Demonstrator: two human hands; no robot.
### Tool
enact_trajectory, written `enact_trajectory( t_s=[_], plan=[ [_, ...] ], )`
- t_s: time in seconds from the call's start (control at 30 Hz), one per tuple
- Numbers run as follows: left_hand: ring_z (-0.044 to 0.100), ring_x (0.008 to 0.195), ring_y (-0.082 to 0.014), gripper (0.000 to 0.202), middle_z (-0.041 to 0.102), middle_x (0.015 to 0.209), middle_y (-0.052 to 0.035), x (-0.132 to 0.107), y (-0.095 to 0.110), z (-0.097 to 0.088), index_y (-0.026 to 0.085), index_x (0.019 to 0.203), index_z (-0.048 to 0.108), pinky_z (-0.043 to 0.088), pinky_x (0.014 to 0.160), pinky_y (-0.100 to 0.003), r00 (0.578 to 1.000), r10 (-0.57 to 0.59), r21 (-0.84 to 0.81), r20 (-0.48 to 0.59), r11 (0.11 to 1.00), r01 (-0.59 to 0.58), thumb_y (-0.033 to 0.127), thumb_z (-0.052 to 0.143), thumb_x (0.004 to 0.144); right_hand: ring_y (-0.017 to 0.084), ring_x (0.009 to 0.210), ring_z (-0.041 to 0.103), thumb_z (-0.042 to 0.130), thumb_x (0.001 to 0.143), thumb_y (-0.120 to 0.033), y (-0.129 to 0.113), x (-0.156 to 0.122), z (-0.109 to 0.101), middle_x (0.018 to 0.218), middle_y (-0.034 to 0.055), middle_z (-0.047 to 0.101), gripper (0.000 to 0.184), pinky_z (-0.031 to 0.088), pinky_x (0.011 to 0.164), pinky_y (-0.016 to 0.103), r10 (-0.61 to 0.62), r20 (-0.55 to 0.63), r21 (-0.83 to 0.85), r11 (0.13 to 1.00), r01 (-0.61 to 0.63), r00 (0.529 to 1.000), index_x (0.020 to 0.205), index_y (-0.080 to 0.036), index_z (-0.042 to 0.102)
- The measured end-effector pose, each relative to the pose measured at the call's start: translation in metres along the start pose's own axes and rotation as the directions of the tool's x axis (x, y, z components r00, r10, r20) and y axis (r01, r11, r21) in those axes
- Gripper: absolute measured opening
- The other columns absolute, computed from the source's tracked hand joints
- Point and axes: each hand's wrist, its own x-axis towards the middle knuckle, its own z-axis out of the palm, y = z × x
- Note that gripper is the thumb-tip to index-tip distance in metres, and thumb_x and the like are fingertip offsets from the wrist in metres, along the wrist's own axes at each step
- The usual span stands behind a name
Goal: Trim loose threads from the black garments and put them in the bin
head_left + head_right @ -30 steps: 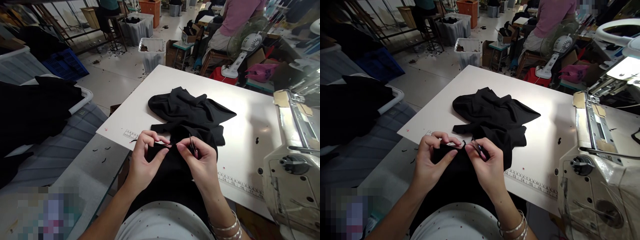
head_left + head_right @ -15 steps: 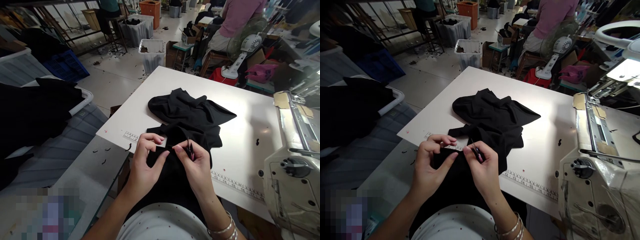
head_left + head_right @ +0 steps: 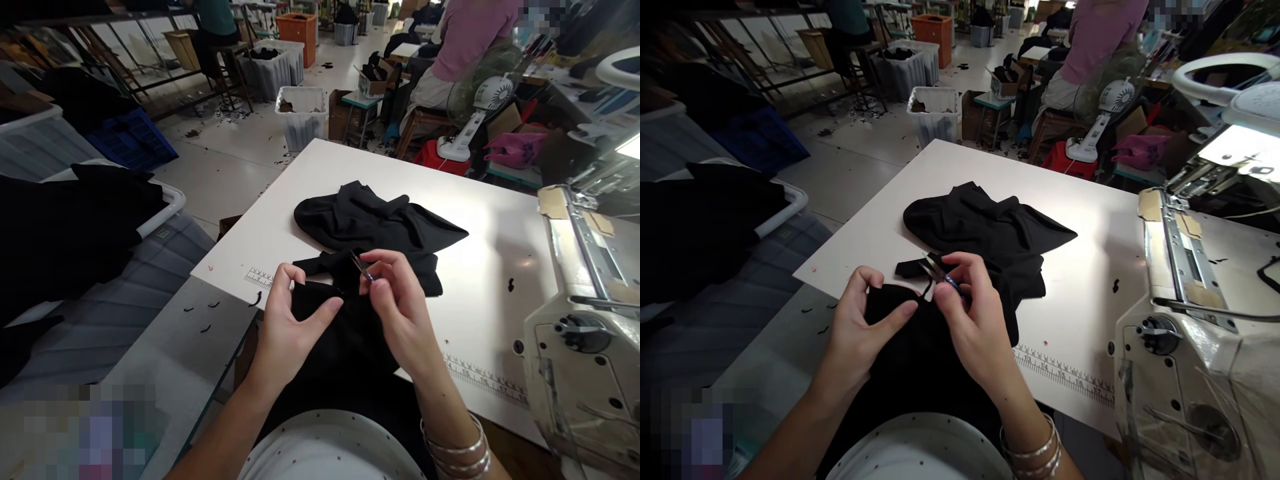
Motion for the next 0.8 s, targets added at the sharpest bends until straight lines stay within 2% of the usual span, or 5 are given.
enact_trajectory(
  t_s=[0.1, 0.23, 0.57, 0.8],
  plan=[
    [0.046, 0.066, -0.0115, 0.034, 0.044, 0.077, 0.0026, 0.001, -0.002, -0.004, 0.022, 0.082, 0.036, 0.041, 0.063, -0.023, 0.999, -0.032, -0.057, -0.014, 0.998, 0.031, 0.026, 0.068, 0.071, 0.010, 0.065, 0.048, 0.046, 0.095, -0.031, 0.004, -0.009, -0.009, 0.075, -0.0034, 0.051, 0.012, 0.039, 0.059, 0.022, 0.067, 0.029, -0.023, 0.998, -0.066, 0.997, 0.092, -0.023, 0.054],
    [0.049, 0.071, -0.0130, 0.035, 0.045, 0.080, 0.0013, -0.001, -0.003, -0.005, 0.022, 0.081, 0.037, 0.042, 0.064, -0.024, 1.000, -0.011, -0.050, -0.018, 0.999, 0.010, 0.026, 0.070, 0.070, 0.010, 0.065, 0.049, 0.051, 0.092, -0.029, 0.007, -0.022, -0.016, 0.070, -0.0033, 0.052, 0.013, 0.036, 0.055, 0.021, 0.115, 0.095, -0.123, 0.987, -0.103, 0.989, 0.084, -0.022, 0.056],
    [0.048, 0.070, -0.0145, 0.031, 0.046, 0.076, 0.0016, -0.006, 0.007, -0.001, 0.022, 0.079, 0.034, 0.041, 0.067, -0.027, 0.999, 0.028, 0.114, 0.020, 0.993, -0.031, 0.026, 0.064, 0.072, 0.008, 0.056, 0.045, 0.052, 0.091, -0.024, 0.002, -0.019, -0.014, 0.067, -0.0043, 0.053, 0.013, 0.032, 0.049, 0.021, 0.019, 0.131, -0.189, 0.982, 0.007, 0.991, 0.081, -0.020, 0.058],
    [0.050, 0.072, -0.0150, 0.033, 0.048, 0.078, 0.0008, -0.007, 0.007, -0.002, 0.022, 0.080, 0.035, 0.042, 0.066, -0.027, 1.000, 0.006, 0.065, 0.014, 0.998, -0.007, 0.028, 0.067, 0.071, 0.011, 0.060, 0.051, 0.055, 0.089, -0.025, 0.003, -0.020, -0.013, 0.069, -0.0023, 0.057, 0.012, 0.037, 0.052, 0.022, 0.023, 0.103, -0.165, 0.986, -0.006, 0.994, 0.079, -0.019, 0.059]
  ],
)
